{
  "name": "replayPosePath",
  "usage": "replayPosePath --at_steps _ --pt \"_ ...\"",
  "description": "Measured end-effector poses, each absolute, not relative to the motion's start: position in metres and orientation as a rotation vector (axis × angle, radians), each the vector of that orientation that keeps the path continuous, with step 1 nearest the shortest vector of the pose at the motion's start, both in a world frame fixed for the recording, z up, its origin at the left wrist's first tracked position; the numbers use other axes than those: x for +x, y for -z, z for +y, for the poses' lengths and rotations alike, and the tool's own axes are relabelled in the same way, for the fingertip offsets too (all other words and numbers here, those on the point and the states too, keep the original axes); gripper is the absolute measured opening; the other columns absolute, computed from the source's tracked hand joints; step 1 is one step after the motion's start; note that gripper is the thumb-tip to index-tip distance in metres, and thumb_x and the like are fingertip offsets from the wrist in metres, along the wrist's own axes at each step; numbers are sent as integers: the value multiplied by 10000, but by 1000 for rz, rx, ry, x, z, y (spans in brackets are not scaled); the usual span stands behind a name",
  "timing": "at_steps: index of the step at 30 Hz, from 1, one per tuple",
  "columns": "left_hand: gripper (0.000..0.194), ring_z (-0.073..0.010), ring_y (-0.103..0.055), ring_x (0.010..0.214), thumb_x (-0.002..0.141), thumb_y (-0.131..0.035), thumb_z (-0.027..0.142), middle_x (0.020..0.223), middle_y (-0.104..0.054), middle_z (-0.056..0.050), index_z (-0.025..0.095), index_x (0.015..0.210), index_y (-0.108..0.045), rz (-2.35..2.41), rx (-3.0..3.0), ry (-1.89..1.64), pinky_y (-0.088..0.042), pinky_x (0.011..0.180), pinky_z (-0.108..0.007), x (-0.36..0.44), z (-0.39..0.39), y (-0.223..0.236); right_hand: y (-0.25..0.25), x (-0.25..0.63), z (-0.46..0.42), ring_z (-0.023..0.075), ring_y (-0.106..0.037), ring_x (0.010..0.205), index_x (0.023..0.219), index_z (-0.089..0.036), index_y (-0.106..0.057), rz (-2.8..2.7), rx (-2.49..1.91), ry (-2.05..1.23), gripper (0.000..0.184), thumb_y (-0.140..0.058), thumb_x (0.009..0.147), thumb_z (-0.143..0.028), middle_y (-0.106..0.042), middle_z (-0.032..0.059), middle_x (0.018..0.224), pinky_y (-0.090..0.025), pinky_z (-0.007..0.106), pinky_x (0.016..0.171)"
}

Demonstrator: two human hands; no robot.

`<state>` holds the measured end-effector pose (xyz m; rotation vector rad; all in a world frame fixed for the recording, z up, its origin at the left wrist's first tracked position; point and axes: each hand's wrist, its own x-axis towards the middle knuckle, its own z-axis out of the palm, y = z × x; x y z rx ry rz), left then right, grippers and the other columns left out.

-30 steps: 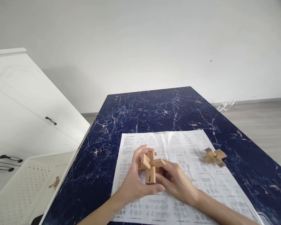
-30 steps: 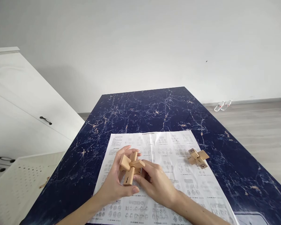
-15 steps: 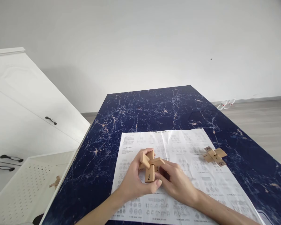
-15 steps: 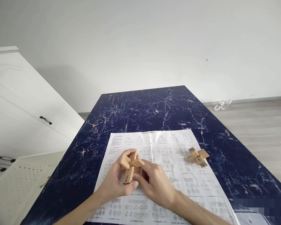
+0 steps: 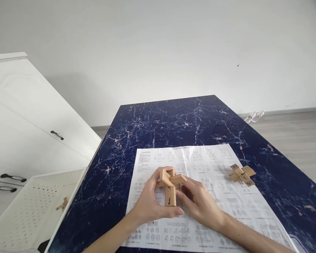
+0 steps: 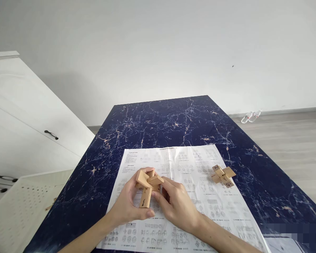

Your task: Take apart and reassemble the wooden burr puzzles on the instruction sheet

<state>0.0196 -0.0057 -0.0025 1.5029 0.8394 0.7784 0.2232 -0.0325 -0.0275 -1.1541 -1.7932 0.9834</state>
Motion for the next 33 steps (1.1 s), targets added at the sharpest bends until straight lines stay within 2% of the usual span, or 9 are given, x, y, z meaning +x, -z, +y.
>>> replayPosePath --at_steps 8,12,18,21,27,33 --pt "836 -379 -624 1322 742 -957 505 1400 -663 -103 294 1447 -560 823 1500 -798 -494 1139 -544 17 -2 2 28 231 -27 174 -561 641 947 -229 -606 -1767 -1153 -950 261 -527 1105 -421 -638 14 785 -441 307 597" --pt "860 -390 -610 1341 735 -965 495 1427 -653 -114 294 1467 -562 856 1506 -796 -471 1150 -556 17 0 2 25 235 -24 176 -597 635 1096 -223 -657 -1746 -1142 -948 227 -537 1104 -416 -671 15 795 -477 309 613" --pt "904 -403 -556 1417 729 -965 511 1517 -596 -116 316 1504 -542 944 1460 -781 -429 1205 -593 12 3 5 18 243 -20 188 -648 626 1238 -197 -680 -1736 -1159 -941 328 -513 1103 -446 -705 31 805 -510 324 604" --pt "879 -411 -513 1471 751 -949 513 1566 -562 -121 309 1506 -547 997 1436 -821 -407 1236 -597 10 5 7 17 247 -17 188 -640 594 1216 -184 -687 -1673 -1212 -888 360 -519 1096 -480 -681 19 738 -494 310 558" --pt "844 -399 -495 1494 788 -935 468 1568 -556 -114 328 1512 -525 1121 1424 -901 -417 1239 -589 10 4 6 23 248 -12 188 -606 615 1133 -205 -693 -1700 -1389 -670 326 -517 1103 -478 -676 28 772 -482 313 565" --pt "838 -387 -558 1429 774 -943 455 1492 -603 -115 313 1484 -521 1155 1512 -906 -448 1207 -583 17 0 -1 30 242 -15 150 -553 534 963 -216 -635 -1973 -1471 -460 289 -498 1115 -420 -658 14 762 -373 298 518"
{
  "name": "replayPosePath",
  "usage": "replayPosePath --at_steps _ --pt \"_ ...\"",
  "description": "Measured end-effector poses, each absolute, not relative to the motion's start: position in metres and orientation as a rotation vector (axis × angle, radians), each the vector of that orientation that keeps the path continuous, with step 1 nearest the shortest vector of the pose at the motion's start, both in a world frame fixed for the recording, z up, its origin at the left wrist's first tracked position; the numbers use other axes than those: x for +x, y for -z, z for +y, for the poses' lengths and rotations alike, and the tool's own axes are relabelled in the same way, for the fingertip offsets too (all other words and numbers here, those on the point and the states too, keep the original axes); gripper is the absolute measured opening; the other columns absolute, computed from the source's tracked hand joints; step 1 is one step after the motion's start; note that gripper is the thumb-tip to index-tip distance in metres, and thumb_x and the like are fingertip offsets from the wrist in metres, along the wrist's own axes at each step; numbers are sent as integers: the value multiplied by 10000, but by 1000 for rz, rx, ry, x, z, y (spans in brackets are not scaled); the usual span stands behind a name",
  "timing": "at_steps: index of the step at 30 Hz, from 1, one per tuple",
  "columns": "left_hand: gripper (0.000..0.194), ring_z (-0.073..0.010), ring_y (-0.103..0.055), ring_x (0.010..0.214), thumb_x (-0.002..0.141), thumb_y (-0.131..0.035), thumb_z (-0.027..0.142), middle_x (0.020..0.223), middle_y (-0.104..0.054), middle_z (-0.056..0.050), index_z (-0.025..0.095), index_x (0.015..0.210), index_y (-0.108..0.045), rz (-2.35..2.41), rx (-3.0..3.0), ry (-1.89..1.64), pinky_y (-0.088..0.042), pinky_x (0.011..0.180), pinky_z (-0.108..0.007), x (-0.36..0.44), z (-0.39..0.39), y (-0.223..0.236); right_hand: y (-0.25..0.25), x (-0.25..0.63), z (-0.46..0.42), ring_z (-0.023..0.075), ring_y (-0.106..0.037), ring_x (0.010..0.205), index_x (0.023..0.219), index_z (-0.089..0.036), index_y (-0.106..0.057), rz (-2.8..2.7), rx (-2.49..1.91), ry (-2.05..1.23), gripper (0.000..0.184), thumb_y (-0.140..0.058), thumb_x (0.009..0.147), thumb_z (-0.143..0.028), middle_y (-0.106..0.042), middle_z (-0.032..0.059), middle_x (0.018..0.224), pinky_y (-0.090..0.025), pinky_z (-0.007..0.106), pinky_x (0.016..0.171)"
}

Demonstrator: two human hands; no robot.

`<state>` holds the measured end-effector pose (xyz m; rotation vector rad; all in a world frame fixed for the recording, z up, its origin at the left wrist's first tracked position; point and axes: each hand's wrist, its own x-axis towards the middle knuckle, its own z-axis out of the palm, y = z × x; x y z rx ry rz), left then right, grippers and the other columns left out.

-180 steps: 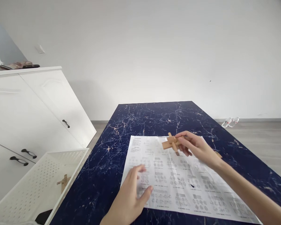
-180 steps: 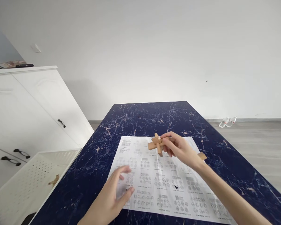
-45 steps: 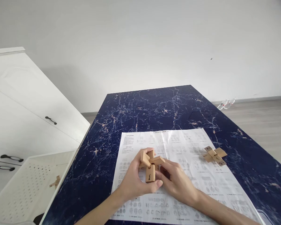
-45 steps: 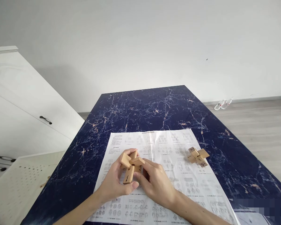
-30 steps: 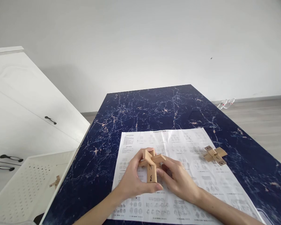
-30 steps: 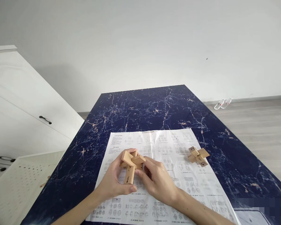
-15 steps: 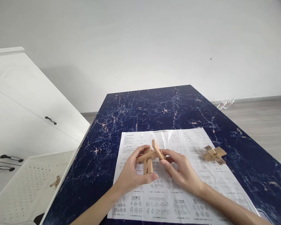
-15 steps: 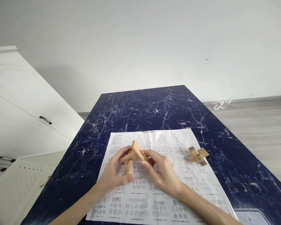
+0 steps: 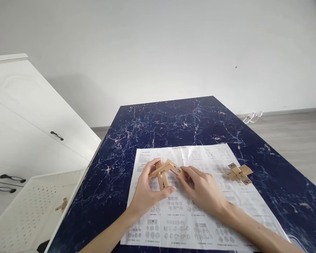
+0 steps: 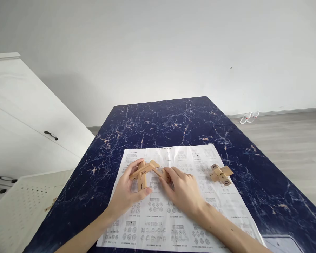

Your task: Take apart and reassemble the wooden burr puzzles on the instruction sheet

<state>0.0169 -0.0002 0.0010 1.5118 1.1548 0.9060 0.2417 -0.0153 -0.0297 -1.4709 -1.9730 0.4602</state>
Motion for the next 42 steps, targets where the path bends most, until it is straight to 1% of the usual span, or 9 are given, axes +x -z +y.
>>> replayPosePath --at_steps 10,14,17,20,25,29,33,38,42 --pt "833 -366 -597 1361 755 -948 397 1456 -610 -96 302 1457 -511 1112 1665 -894 -488 1153 -570 22 -3 -7 39 242 -15 182 -640 698 1078 -196 -664 -2094 -1472 -245 158 -550 1093 -305 -655 59 917 -364 277 514" --pt "836 -353 -609 1334 751 -950 400 1427 -614 -83 306 1454 -507 1116 1715 -885 -492 1142 -568 22 -3 -4 37 241 -15 204 -654 770 1140 -201 -676 -2029 -1444 -264 182 -557 1085 -329 -652 103 1072 -429 284 497" --pt "849 -358 -607 1329 750 -953 397 1422 -608 -82 318 1463 -499 1118 1736 -906 -499 1130 -577 22 -3 -1 30 240 -17 191 -658 777 1182 -205 -660 -1890 -1373 -364 193 -552 1095 -340 -637 123 1170 -528 323 584" --pt "862 -346 -617 1311 763 -955 397 1406 -614 -71 341 1479 -477 1081 1742 -935 -503 1129 -580 22 -4 1 22 239 -21 189 -652 800 1136 -218 -661 -1793 -1221 -578 169 -532 1109 -324 -660 92 1074 -543 335 672" --pt "863 -341 -582 1353 835 -915 368 1467 -534 -87 376 1534 -409 1030 1840 -972 -509 1148 -579 22 -8 5 14 234 -29 175 -593 756 1079 -227 -701 -1815 -1026 -1089 248 -528 1118 -401 -693 54 945 -432 286 590" --pt "919 -355 -470 1476 880 -832 225 1560 -432 -111 391 1616 -306 875 1984 -928 -451 1224 -580 24 -15 9 17 229 -32 141 -480 636 968 -206 -672 -1779 -1049 -1183 207 -572 1076 -351 -591 -8 768 -376 280 570" --pt "1006 -354 -501 1441 817 -774 141 1541 -452 -110 369 1638 -239 776 1933 -901 -455 1218 -576 25 -19 4 21 228 -32 127 -470 590 861 -206 -607 -1691 -1091 -1281 247 -563 1064 -339 -566 -27 705 -351 271 546" --pt "658 -327 -533 1429 973 -694 257 1526 -525 -83 371 1539 -377 971 1750 -910 -440 1210 -571 24 -16 3 21 230 -29 127 -461 584 824 -211 -582 -1715 -1116 -1207 281 -538 1065 -351 -546 -35 660 -353 267 552" --pt "488 -309 -648 1275 1012 -706 394 1449 -617 -100 314 1451 -506 970 1686 -808 -542 1071 -495 23 -12 3 17 230 -29 117 -387 572 850 -213 -585 -1790 -1078 -1147 221 -546 1043 -314 -492 -50 661 -324 258 544"
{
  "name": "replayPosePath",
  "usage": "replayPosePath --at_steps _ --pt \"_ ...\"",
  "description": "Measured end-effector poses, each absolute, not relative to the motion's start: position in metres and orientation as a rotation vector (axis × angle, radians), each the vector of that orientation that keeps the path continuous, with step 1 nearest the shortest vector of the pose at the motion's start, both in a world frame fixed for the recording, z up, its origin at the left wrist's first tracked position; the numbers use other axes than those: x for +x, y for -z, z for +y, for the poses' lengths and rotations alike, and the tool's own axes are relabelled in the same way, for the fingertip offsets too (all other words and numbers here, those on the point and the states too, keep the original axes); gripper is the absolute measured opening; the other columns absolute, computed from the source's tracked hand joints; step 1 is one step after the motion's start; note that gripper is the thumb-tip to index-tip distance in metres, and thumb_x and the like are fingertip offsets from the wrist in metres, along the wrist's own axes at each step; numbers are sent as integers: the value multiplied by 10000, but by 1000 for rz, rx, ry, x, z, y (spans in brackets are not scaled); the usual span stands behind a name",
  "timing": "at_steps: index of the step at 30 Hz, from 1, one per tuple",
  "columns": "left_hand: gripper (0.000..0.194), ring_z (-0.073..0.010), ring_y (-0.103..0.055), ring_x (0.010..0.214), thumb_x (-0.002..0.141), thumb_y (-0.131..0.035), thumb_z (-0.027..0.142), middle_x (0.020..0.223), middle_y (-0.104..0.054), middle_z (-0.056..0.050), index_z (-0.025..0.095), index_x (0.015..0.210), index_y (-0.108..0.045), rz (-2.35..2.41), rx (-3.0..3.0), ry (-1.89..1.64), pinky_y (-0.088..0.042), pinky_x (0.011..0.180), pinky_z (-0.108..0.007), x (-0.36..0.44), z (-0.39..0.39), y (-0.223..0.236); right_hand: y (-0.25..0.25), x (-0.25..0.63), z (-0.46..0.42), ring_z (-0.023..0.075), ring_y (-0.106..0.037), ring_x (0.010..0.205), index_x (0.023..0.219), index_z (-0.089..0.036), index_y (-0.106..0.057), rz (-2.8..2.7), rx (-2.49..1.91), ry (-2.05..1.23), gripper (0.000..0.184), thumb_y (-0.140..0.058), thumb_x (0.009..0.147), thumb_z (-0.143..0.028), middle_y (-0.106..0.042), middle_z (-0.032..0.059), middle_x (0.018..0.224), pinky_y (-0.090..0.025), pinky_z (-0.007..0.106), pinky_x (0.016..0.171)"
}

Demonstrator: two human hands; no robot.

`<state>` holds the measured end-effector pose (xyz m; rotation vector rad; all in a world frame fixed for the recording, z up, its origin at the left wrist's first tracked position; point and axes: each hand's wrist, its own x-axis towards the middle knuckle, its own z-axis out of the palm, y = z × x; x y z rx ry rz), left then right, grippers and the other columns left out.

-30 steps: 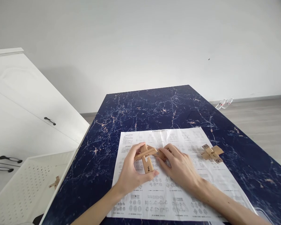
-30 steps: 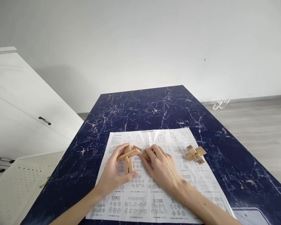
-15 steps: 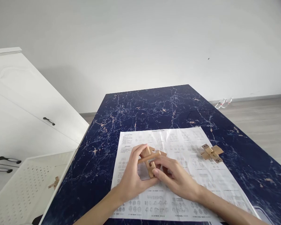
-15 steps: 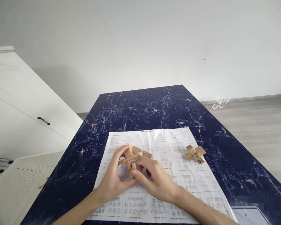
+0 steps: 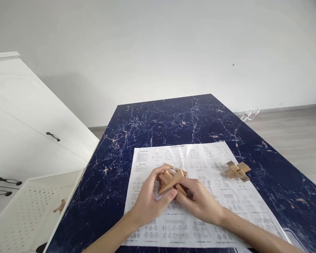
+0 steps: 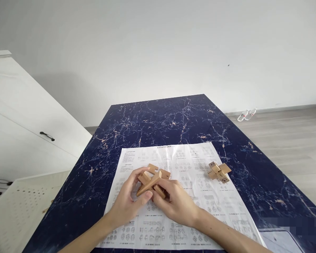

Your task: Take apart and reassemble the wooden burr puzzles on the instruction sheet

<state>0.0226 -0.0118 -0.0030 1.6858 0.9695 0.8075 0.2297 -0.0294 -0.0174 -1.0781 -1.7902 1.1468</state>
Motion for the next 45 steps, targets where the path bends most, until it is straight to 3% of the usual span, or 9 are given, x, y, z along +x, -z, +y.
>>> replayPosePath --at_steps 3,6,11,19,24,34,45 --pt "413 -255 -717 1034 1027 -690 430 1242 -710 -85 284 1393 -569 947 1666 -756 -592 874 -399 23 -10 0 14 229 -31 115 -402 570 837 -215 -555 -1838 -1032 -1188 226 -534 1048 -294 -521 -44 663 -329 263 553" --pt "328 -210 -694 867 1019 -696 453 1054 -717 -52 254 1273 -640 966 1657 -738 -564 736 -332 25 -9 -3 12 230 -31 114 -426 549 853 -217 -552 -1850 -1005 -1291 238 -518 1070 -308 -519 -52 635 -342 266 551" --pt "270 -181 -651 801 1021 -678 477 954 -694 -36 211 1065 -683 964 1587 -738 -529 709 -307 28 -8 -9 12 232 -31 102 -346 527 809 -223 -496 -1848 -985 -1337 303 -526 1083 -348 -424 -74 612 -290 268 516" --pt "300 -177 -613 789 1015 -672 498 903 -651 -20 199 1036 -665 986 1540 -713 -487 701 -298 29 -9 -10 12 234 -30 105 -316 550 792 -238 -401 -1875 -949 -1323 319 -511 1082 -314 -368 -81 637 -271 285 535" --pt "339 -125 -447 661 1046 -619 533 766 -523 34 200 983 -640 1024 1548 -745 -376 627 -270 29 -7 -14 10 235 -29 113 -291 558 807 -248 -384 -1885 -942 -1331 330 -488 1101 -355 -329 -85 642 -253 298 538" --pt "342 -129 -425 672 1082 -565 531 800 -519 30 206 994 -622 1021 1557 -726 -366 634 -279 30 -8 -14 4 237 -28 125 -298 600 815 -256 -341 -1880 -901 -1417 354 -429 1129 -395 -345 -67 715 -270 301 543" --pt "353 -182 -582 794 1138 -424 530 935 -643 -22 225 1100 -597 1008 1644 -764 -481 765 -338 29 -9 -9 3 239 -26 132 -355 636 823 -253 -339 -1936 -846 -1336 357 -394 1142 -404 -405 -46 761 -340 305 570"
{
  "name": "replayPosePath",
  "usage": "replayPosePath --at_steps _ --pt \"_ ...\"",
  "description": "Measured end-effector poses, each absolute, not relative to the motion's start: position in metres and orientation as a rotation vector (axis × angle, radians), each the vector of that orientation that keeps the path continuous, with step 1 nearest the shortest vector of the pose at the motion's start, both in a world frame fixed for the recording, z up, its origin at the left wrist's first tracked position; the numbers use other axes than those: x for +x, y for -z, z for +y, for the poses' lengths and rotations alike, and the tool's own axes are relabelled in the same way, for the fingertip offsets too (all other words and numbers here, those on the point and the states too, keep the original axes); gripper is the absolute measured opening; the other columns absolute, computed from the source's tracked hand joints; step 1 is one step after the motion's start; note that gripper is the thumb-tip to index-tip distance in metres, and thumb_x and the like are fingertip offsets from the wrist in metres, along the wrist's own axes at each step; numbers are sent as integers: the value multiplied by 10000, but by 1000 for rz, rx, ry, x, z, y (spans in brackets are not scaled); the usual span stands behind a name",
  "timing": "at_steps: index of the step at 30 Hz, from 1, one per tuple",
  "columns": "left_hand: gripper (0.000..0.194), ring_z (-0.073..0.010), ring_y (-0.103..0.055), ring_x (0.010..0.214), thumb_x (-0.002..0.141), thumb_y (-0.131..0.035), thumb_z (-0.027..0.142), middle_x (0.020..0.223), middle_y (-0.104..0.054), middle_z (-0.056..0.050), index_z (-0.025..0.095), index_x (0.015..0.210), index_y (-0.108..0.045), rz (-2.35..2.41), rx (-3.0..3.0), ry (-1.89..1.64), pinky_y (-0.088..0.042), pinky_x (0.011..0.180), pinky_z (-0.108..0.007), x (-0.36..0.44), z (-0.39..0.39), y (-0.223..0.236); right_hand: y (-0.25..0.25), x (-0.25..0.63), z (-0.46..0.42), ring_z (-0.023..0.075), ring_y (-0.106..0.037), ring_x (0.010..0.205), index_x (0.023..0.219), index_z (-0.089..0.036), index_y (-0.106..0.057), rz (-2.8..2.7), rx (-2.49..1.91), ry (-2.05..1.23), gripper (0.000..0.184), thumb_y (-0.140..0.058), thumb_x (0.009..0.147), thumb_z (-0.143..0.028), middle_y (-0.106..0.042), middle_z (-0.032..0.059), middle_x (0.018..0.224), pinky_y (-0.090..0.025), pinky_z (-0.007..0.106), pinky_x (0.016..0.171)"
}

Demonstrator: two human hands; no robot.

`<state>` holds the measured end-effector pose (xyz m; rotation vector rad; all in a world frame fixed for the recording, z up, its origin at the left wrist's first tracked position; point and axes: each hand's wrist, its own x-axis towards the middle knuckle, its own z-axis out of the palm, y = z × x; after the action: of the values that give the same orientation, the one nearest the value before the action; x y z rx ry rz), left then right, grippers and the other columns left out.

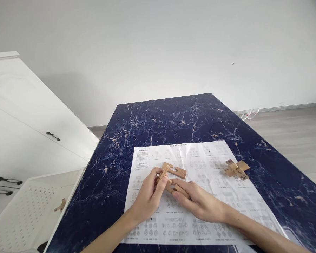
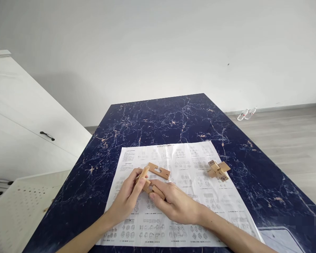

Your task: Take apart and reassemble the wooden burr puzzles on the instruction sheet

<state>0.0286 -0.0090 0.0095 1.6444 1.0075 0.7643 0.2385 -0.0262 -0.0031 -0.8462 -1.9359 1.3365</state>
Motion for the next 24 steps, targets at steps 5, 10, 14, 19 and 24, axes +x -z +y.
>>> replayPosePath --at_steps 5,10,14,19,24 --pt "350 -193 -580 809 1153 -383 506 932 -633 -31 225 1077 -579 1000 1689 -742 -492 780 -356 29 -10 -6 0 241 -25 134 -339 622 896 -252 -417 -1968 -861 -1359 298 -393 1147 -411 -378 -59 731 -352 305 571" --pt "357 -186 -559 800 1163 -348 491 923 -608 -23 221 1068 -562 1022 1731 -762 -478 772 -353 28 -11 -2 3 242 -25 154 -434 670 986 -239 -526 -1982 -870 -1326 303 -392 1150 -457 -488 -28 782 -431 307 605" --pt "347 -184 -551 781 1167 -335 476 912 -609 -19 224 1073 -555 1048 1756 -760 -466 754 -351 29 -13 0 5 241 -25 172 -499 720 1057 -230 -592 -1969 -859 -1325 296 -413 1148 -448 -567 4 839 -503 322 665" --pt "357 -178 -523 725 1165 -335 463 839 -577 -7 224 1010 -551 1092 1787 -775 -455 710 -340 32 -15 -1 3 244 -25 167 -498 690 1072 -232 -653 -1929 -863 -1374 278 -468 1132 -430 -572 1 815 -523 307 628" --pt "429 -187 -524 696 1151 -340 522 804 -561 -8 210 1112 -631 1170 1712 -859 -455 668 -332 20 -1 -1 2 251 -26 136 -394 505 1445 -267 -578 -1800 -843 -1656 379 -419 1144 -435 -429 -70 623 -450 282 506"
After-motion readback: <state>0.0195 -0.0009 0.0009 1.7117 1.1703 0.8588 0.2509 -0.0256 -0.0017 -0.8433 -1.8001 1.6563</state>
